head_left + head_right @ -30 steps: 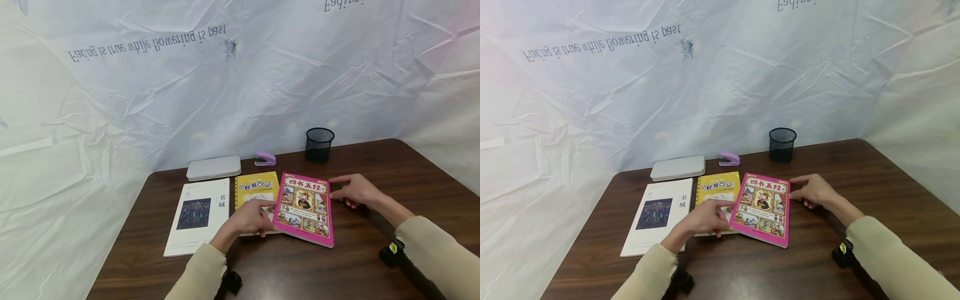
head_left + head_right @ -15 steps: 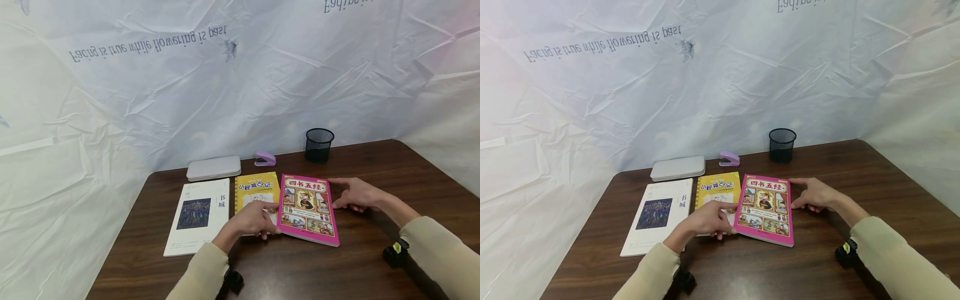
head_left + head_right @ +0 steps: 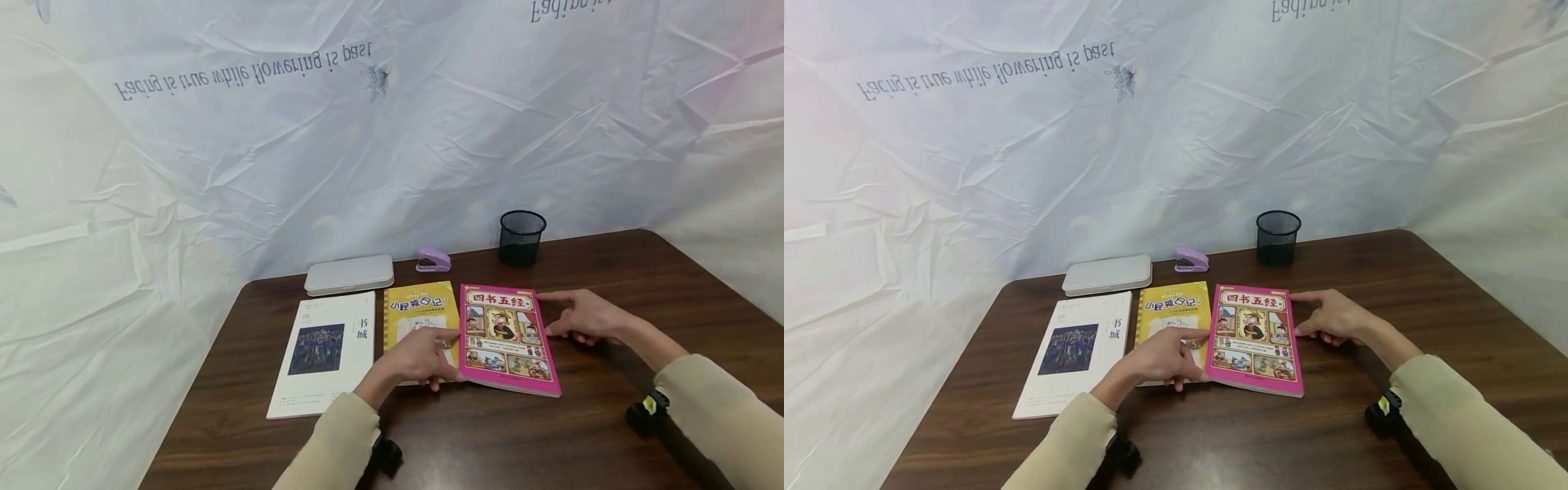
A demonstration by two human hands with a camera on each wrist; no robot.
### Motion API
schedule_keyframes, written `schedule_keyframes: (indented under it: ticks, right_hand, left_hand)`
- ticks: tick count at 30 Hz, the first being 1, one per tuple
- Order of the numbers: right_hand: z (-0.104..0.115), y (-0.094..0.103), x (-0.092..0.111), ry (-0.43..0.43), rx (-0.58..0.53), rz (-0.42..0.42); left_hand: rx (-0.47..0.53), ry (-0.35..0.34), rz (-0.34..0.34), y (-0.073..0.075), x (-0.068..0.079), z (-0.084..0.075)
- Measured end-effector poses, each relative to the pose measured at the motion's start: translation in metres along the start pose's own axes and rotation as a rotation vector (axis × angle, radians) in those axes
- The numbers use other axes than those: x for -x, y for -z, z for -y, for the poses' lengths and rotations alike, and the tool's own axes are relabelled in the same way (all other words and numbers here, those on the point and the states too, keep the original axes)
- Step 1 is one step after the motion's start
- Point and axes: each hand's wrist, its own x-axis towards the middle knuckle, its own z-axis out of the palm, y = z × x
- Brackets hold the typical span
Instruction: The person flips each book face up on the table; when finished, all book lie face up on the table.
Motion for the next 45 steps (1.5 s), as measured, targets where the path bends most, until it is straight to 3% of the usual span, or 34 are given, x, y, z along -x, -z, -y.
schedule_keyframes:
  ticks: [7,16,30,38,45]
  right_hand:
    - [-0.002,0.001,-0.002,-0.005,0.000,-0.007]
    - [-0.005,0.006,-0.001,-0.032,-0.003,0.023]
    - [-0.013,0.014,0.008,0.046,-0.005,0.190]
    - [-0.018,0.016,0.008,0.064,-0.015,0.180]
    - [-0.020,0.019,0.009,0.070,-0.022,0.170]
  left_hand:
    - [-0.071,0.036,-0.027,-0.005,-0.007,-0.006]
    - [-0.165,0.028,-0.027,-0.011,-0.017,-0.012]
    - [-0.358,0.035,-0.032,-0.019,-0.023,-0.022]
    - [-0.350,0.074,-0.032,-0.023,-0.025,-0.028]
    - [-0.330,0.065,-0.041,-0.022,-0.027,-0.029]
